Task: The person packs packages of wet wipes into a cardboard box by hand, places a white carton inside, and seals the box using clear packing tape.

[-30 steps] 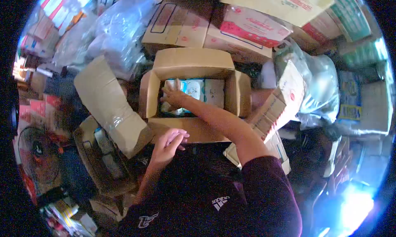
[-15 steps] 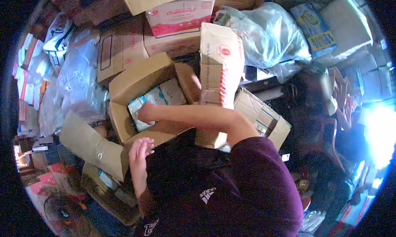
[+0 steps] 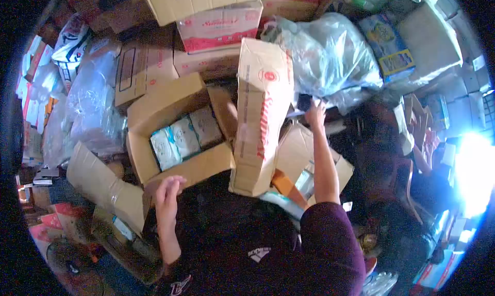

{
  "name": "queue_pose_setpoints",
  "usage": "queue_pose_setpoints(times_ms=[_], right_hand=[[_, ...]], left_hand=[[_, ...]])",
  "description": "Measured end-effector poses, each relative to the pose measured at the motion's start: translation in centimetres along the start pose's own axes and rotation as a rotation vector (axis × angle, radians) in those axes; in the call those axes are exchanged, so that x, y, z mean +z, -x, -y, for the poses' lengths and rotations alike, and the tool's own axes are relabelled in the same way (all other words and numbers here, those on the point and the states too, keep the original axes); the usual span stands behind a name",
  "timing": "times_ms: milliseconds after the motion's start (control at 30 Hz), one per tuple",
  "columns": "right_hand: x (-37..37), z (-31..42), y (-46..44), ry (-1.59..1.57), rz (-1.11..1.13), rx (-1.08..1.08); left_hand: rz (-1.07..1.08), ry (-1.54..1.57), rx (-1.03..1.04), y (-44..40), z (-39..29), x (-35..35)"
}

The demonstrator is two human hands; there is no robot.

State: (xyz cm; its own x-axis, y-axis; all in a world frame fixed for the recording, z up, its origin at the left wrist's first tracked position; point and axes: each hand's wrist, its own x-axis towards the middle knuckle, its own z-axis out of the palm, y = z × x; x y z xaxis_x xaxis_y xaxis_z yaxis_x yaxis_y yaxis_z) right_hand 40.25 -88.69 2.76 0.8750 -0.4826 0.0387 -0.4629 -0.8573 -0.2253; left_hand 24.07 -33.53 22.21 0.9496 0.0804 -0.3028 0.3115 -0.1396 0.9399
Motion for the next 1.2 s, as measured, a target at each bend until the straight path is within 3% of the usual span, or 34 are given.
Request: queue_pose_setpoints(times_ms=[133, 367, 500, 667, 900, 1033, 1200], right_hand=[[1.6, -0.5, 0.7, 0.068, 0.163, 0.057], [1.4, 0.5, 0.2, 0.074, 0.03, -0.027], [2.2, 0.3, -0.7, 0.157, 0.069, -0.009], [1.4, -0.5, -0.7, -0.103, -0.233, -0.008], [-2.1, -0.5, -1.2, -0.203, -0.343, 0.065], [-4.6, -0.1, -1.6, -0.226, -0.286, 0.11], [-4.6, 0.0, -1.4, -0.265, -0.416, 0.096]], left_hand=[[-0.011, 0.024, -0.073, 0.1, -1.2, 0.1], [-0.039, -0.009, -0.081, -0.5, -0.8, 0.2], [-0.016, 0.016, -0.142, -0.7, -0.8, -0.3], [0.018, 0.159, -0.209, -0.8, -0.8, -1.0], [0.042, 0.231, -0.199, -0.5, -0.8, -1.8], [0.062, 0.245, -0.158, -0.3, -0.3, -2.1], [0.068, 0.235, -0.146, 0.4, -0.8, -2.3]])
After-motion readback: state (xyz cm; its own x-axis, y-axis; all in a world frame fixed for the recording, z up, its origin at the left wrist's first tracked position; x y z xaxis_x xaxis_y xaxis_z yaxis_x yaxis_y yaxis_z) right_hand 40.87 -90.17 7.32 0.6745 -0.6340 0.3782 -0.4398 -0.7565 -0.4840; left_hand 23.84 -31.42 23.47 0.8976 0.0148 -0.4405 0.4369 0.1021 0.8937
